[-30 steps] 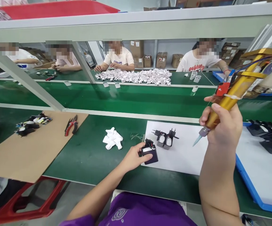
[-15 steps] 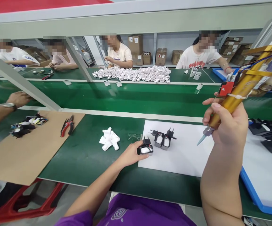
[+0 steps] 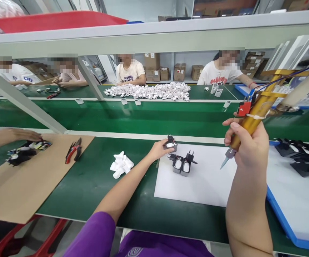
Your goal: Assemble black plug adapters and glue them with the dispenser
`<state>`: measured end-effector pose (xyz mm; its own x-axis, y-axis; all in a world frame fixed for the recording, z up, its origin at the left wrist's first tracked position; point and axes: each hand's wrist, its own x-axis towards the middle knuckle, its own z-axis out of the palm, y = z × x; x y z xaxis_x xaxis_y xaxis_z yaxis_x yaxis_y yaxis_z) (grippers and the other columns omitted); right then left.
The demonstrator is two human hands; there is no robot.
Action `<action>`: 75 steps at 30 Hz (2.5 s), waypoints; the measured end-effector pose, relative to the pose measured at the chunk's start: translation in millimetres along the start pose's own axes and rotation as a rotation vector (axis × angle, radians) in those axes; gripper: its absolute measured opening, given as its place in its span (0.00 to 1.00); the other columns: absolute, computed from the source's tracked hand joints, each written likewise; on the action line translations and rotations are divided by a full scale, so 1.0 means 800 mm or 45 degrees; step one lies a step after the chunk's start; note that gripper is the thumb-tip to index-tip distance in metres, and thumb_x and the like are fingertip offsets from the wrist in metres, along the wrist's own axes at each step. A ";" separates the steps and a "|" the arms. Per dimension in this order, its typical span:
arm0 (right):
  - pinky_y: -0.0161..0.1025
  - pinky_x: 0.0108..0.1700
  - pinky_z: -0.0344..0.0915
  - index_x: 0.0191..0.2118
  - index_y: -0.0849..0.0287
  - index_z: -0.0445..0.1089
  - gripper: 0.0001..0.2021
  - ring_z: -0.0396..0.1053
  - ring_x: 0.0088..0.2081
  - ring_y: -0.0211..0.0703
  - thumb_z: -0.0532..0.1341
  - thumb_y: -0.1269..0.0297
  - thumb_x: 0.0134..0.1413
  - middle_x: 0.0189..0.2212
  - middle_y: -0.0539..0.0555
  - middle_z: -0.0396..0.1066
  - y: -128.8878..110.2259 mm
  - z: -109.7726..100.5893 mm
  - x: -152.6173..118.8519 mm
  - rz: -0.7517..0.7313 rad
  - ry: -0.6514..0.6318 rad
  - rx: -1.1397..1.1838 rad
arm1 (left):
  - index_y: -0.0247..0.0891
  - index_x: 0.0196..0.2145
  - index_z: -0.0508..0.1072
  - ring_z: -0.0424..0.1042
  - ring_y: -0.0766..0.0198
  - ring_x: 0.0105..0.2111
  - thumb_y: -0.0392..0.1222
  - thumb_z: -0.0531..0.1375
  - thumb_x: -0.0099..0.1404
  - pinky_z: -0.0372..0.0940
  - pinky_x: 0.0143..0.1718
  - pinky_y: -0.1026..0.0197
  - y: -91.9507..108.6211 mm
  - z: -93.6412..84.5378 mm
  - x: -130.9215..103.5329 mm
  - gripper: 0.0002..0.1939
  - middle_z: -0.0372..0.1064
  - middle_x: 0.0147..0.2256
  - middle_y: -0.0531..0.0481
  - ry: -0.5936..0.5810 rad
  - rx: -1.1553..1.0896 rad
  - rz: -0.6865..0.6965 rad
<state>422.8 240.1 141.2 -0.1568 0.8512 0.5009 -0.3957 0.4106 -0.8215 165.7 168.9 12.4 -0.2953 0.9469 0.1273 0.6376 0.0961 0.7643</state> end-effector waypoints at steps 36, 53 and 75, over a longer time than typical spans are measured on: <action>0.30 0.15 0.56 0.42 0.58 0.63 0.15 0.59 0.16 0.32 0.66 0.63 0.50 0.33 0.50 0.70 -0.001 0.004 -0.001 0.084 -0.041 -0.009 | 0.38 0.51 0.66 0.68 0.47 0.51 0.49 0.60 0.64 0.65 0.51 0.48 0.051 0.018 -0.113 0.21 0.69 0.48 0.39 0.310 0.538 0.279; 0.30 0.14 0.55 0.37 0.58 0.60 0.13 0.59 0.15 0.32 0.65 0.65 0.51 0.33 0.51 0.70 -0.001 0.004 -0.001 0.047 -0.038 -0.009 | 0.42 0.53 0.67 0.71 0.56 0.48 0.36 0.60 0.61 0.67 0.49 0.57 0.075 0.042 -0.099 0.22 0.71 0.50 0.46 -0.336 0.134 0.405; 0.29 0.11 0.53 0.42 0.58 0.71 0.10 0.58 0.15 0.29 0.63 0.63 0.53 0.34 0.51 0.67 -0.017 0.036 -0.019 0.168 -0.264 0.241 | 0.38 0.45 0.70 0.76 0.54 0.36 0.48 0.63 0.60 0.70 0.36 0.58 0.051 0.066 -0.109 0.18 0.76 0.36 0.46 -0.191 0.251 0.228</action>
<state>404.7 212.3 152.4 -0.3916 0.8002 0.4542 -0.5181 0.2162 -0.8275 254.6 106.7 -0.7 -0.0664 0.9875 0.1428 0.8000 -0.0328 0.5991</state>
